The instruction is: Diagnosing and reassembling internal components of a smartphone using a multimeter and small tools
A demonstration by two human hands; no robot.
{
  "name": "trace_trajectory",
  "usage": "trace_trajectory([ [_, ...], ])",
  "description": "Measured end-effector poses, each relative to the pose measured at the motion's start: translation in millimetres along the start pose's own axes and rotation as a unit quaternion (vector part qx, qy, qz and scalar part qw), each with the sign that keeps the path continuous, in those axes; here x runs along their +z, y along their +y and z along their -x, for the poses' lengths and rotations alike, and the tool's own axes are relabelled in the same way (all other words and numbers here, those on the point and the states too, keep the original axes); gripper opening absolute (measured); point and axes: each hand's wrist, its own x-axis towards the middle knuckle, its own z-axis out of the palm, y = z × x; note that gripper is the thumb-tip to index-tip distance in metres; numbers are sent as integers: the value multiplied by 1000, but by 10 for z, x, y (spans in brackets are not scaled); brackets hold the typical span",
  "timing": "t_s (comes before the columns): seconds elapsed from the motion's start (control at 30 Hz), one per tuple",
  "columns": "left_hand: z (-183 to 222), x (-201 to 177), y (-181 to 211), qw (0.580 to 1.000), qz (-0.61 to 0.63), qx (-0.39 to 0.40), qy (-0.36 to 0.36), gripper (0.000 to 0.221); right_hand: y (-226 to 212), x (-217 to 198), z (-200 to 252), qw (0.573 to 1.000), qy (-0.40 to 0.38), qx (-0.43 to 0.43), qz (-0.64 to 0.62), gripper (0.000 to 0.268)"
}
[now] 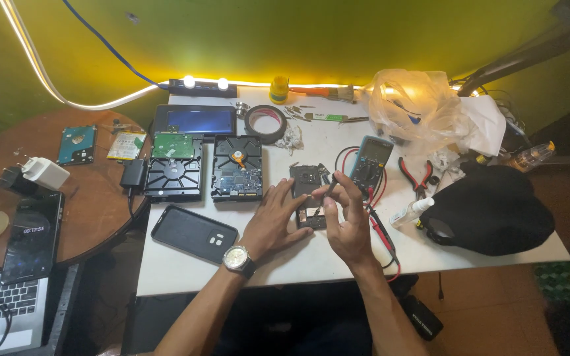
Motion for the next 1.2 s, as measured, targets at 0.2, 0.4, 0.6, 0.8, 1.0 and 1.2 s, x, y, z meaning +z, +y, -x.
trace_trajectory([
  [0.2,13,3,5,1000,23,9,16,71,-2,18,13,1000,22,-3,-6,58],
  [0.4,-4,56,-38,999,30,15,28,67,-44,-24,5,997,58,4,-41,59],
  [0.6,7,179,-82,994,59,45,82,34,-31,-90,-1,996,70,11,-57,61],
  [0.8,-28,321,-131,973,105,97,182,16,-47,-111,14,995,78,18,-59,62],
  [1.0,-201,410,-27,969,168,56,169,9,-46,-131,10,989,138,34,-35,64],
  [1.2,-790,405,-121,963,150,-44,220,6,11,-255,6,978,203,42,-20,65],
])
